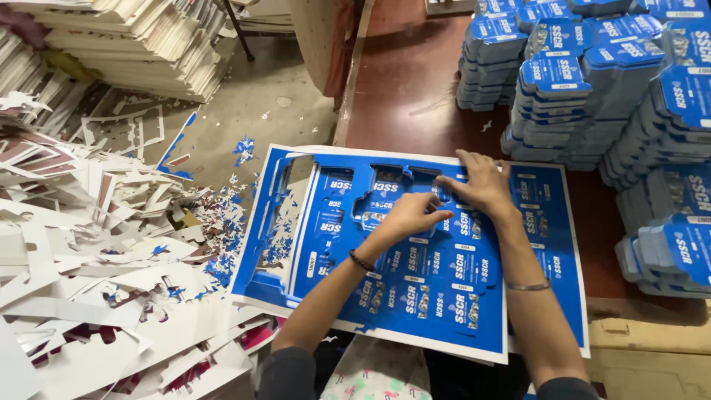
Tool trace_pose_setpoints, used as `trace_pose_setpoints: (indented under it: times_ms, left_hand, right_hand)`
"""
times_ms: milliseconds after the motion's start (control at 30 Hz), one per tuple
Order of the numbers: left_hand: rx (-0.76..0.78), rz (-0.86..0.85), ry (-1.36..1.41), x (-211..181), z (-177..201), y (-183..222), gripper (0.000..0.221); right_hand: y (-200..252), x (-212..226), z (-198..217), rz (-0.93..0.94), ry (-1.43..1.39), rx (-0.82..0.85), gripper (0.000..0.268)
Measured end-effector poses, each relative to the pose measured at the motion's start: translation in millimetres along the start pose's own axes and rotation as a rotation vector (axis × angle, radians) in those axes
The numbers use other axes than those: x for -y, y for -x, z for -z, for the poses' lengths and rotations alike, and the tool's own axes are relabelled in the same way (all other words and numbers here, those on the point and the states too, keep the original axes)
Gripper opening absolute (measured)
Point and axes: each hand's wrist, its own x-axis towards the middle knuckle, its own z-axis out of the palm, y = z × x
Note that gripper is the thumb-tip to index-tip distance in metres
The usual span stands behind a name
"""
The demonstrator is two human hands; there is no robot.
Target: The person removes stacks of blue printed cards from a large die-cut sheet and places them into organized piles on a work table, then discards the empty card frame into a scrap pile.
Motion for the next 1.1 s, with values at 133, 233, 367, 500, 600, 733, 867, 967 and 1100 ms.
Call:
trace_pose_setpoints:
  times_ms: [133,233,367,500,600,733,867,967,1100]
  left_hand:
    - [0.039,0.097,-0.177,-13,-1,7,0.054]
    - [-0.054,0.057,-0.151,-10,0,11,0.057]
    - [-0.059,0.042,-0.03,2,0,9,0.06]
    - [-0.003,0.079,0.008,7,2,4,0.071]
    - [0.006,0.02,0.016,0,8,4,0.083]
    - [-0.13,-0.117,-0.001,-24,20,-1,0.103]
    - [0.073,0.021,0.635,-45,14,-7,0.105]
    - [0.244,0.124,0.88,-43,6,-9,0.088]
    - [0.293,0.013,0.942,-32,-6,-35,0.071]
  right_hand:
    - [-17,17,-4,0.074,0.269,0.102,0.066]
    - [-36,27,-7,0.124,0.309,0.172,0.05]
    - [-56,32,2,0.201,0.426,0.247,0.047]
    - [-65,32,22,0.152,0.327,0.262,0.051]
    - [-65,35,37,0.111,0.297,0.314,0.056]
    - [-56,58,50,0.15,0.306,0.195,0.064]
    - [-41,77,63,0.234,0.304,-0.022,0.069]
    - [-43,82,75,0.249,0.219,-0.044,0.067]
    - [-55,79,79,0.152,0.235,0.218,0.067]
